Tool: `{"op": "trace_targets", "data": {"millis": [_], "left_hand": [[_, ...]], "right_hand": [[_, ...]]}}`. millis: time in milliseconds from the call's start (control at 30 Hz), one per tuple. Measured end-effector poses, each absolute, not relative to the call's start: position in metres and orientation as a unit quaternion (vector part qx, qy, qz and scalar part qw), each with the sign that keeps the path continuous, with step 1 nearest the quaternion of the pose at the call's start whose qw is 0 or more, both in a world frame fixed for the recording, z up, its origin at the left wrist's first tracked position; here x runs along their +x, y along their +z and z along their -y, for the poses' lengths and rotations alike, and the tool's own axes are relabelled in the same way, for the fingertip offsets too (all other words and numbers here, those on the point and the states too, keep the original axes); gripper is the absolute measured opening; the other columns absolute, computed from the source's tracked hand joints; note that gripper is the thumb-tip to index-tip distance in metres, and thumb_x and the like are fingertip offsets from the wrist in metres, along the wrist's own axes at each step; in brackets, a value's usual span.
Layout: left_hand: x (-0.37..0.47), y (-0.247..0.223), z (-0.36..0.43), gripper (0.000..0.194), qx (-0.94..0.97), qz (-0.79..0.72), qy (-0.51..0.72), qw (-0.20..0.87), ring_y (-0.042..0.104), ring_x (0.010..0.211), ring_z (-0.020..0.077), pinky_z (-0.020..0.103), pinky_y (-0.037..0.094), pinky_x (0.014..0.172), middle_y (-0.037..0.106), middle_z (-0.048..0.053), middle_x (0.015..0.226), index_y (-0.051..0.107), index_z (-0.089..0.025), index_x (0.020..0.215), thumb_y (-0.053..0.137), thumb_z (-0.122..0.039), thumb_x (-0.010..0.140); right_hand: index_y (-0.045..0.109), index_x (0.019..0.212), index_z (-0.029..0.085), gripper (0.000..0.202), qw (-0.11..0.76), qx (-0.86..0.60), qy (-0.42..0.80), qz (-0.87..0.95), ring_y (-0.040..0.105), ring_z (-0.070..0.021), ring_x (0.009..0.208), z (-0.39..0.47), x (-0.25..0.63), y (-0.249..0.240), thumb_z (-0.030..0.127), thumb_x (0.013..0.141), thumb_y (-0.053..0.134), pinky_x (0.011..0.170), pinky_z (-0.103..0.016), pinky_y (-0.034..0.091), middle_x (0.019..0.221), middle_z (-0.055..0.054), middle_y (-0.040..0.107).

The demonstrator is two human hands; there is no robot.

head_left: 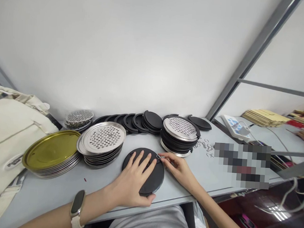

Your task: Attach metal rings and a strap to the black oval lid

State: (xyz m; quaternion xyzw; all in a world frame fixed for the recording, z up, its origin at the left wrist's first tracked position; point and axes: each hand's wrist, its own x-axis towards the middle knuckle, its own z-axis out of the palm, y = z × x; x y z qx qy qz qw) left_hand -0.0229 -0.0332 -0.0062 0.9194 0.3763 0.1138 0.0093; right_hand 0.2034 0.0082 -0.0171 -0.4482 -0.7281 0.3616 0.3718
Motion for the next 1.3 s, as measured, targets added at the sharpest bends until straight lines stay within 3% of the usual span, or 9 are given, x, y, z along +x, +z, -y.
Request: {"op": "trace_targets", "data": {"millis": [200, 1300], "left_hand": [[-0.0223, -0.0046, 0.0336, 0.097, 0.918, -0.382, 0.107, 0.014, 0.014, 0.140, 0.0412, 0.059, 0.014, 0.112, 0.021, 0.013, 0.155, 0.015, -0.016, 0.151, 0.061, -0.044, 0.070], [-0.0200, -0.0032, 0.0327, 0.096, 0.916, -0.391, 0.091, 0.021, 0.015, 0.140, 0.0428, 0.061, 0.012, 0.111, 0.020, 0.015, 0.155, 0.018, -0.013, 0.150, 0.059, -0.045, 0.069]], "right_hand": [[0.066, 0.108, 0.016, 0.033, 0.376, -0.435, 0.409, 0.709, 0.053, -0.0142, 0.063, -0.0114, 0.2047, -0.0222, 0.042, 0.091, 0.053, 0.061, -0.025, 0.043, 0.065, 0.001, 0.057], [0.065, 0.100, 0.015, 0.029, 0.384, -0.418, 0.463, 0.681, 0.051, -0.0154, 0.069, -0.0085, 0.2015, -0.0209, 0.041, 0.090, 0.056, 0.065, -0.027, 0.042, 0.074, -0.002, 0.056]]}}
